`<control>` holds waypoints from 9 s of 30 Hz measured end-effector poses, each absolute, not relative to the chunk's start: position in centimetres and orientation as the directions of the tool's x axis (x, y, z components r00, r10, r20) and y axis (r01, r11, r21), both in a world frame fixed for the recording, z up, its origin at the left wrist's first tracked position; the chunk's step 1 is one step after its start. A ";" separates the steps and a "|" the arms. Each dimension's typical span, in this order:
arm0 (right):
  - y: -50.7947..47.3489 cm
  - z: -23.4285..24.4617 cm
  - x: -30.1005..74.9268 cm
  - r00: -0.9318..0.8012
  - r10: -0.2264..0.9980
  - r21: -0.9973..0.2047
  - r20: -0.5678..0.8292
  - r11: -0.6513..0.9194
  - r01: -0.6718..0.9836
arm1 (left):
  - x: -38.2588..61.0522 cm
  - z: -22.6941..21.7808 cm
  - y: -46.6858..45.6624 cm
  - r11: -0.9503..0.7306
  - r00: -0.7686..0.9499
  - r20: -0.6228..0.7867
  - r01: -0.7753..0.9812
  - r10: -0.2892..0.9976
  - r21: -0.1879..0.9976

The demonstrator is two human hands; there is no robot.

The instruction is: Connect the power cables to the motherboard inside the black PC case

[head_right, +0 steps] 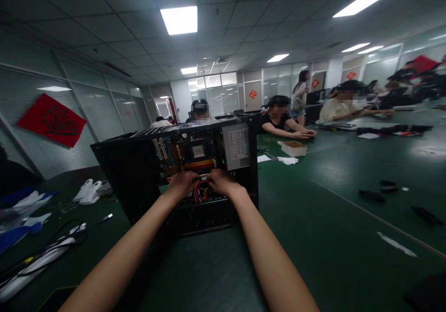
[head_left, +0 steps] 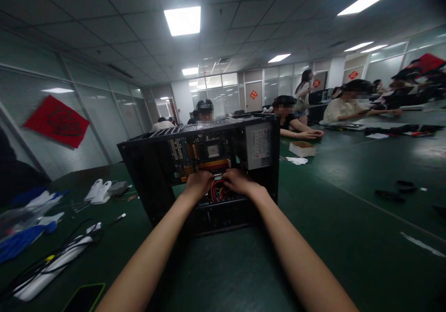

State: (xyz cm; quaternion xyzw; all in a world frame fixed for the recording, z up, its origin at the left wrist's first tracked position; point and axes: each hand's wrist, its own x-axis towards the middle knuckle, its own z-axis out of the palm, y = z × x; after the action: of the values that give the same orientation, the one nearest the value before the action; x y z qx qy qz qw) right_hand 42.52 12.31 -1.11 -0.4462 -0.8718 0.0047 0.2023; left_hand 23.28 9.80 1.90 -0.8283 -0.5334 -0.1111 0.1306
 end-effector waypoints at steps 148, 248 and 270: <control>12.9 0.0 41.8 -0.496 0.780 0.153 0.382 0.476 0.866 | 22.7 0.8 10.7 -0.287 0.219 0.372 0.948 0.902 0.139; 12.8 0.0 42.1 -0.352 0.865 -0.079 0.358 0.403 0.912 | 23.8 0.6 11.5 -0.168 0.144 0.262 0.983 0.954 0.072; 13.0 0.0 42.2 -0.342 0.861 -0.114 0.376 0.409 0.905 | 23.7 0.4 11.7 -0.218 0.206 0.283 0.976 0.937 0.012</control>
State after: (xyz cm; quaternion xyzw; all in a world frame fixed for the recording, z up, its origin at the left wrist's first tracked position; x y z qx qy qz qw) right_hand 42.17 13.02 -0.04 -0.5406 -0.8170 -0.0575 0.1923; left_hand 23.72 11.68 0.44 -0.7718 -0.6196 -0.1153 0.0847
